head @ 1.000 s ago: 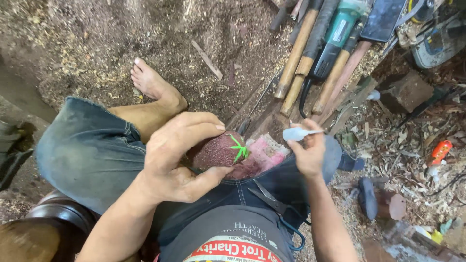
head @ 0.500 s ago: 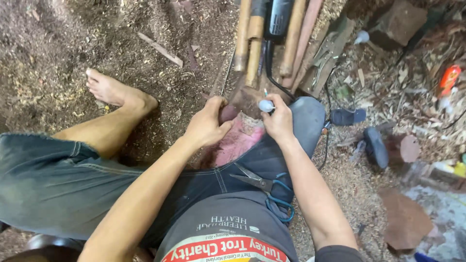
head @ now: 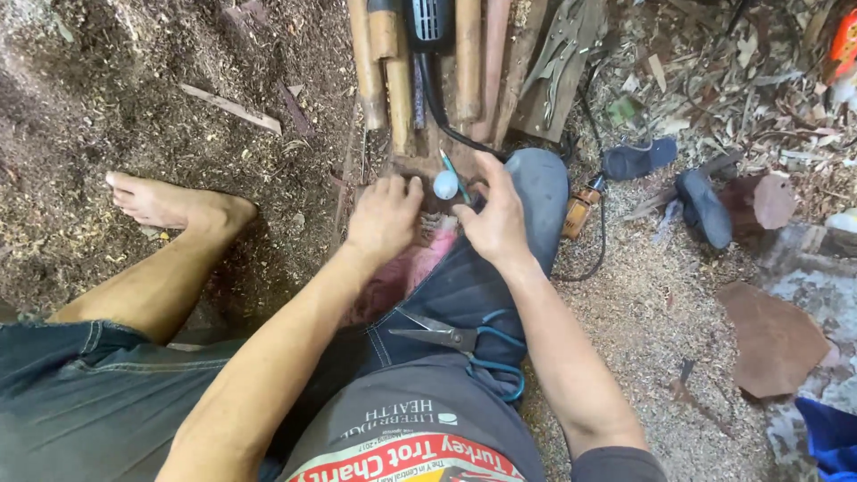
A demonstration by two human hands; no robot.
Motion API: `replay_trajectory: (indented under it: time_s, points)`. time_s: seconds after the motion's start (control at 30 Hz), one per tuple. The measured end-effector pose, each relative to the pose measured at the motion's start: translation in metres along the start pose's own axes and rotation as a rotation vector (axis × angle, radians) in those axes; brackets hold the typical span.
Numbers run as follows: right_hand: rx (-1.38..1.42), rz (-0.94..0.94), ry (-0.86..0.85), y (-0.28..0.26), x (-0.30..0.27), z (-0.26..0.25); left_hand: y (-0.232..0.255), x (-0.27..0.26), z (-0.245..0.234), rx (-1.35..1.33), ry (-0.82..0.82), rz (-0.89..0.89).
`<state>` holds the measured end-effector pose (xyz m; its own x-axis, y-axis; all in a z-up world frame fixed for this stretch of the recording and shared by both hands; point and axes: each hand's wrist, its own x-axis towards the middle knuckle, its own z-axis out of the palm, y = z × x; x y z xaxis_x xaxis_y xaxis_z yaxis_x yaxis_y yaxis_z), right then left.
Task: Sanding and gluing small wooden pieces to create or repair a decorative object in a workshop.
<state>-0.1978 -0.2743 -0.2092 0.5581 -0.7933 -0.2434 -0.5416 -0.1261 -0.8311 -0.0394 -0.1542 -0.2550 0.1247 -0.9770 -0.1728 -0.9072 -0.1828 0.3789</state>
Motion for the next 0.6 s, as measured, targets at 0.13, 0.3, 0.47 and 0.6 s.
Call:
replay_trajectory:
  time_s: [0.13, 0.3, 0.47, 0.6]
  points:
    - [0.048, 0.021, 0.078, 0.009, -0.010, -0.024, 0.009, 0.006, 0.010, 0.120, 0.005, 0.054]
    - [0.038, -0.002, 0.178, -0.001, -0.043, -0.051, 0.005, 0.009, 0.003, 0.106, -0.046, 0.075]
    - [-0.208, -0.302, 0.014, -0.054, -0.113, -0.056, 0.003, 0.011, -0.001, 0.059, -0.045, 0.055]
    - [-0.273, -0.192, -0.301, -0.070, -0.150, -0.063, 0.003, 0.015, -0.004, 0.022, -0.088, 0.037]
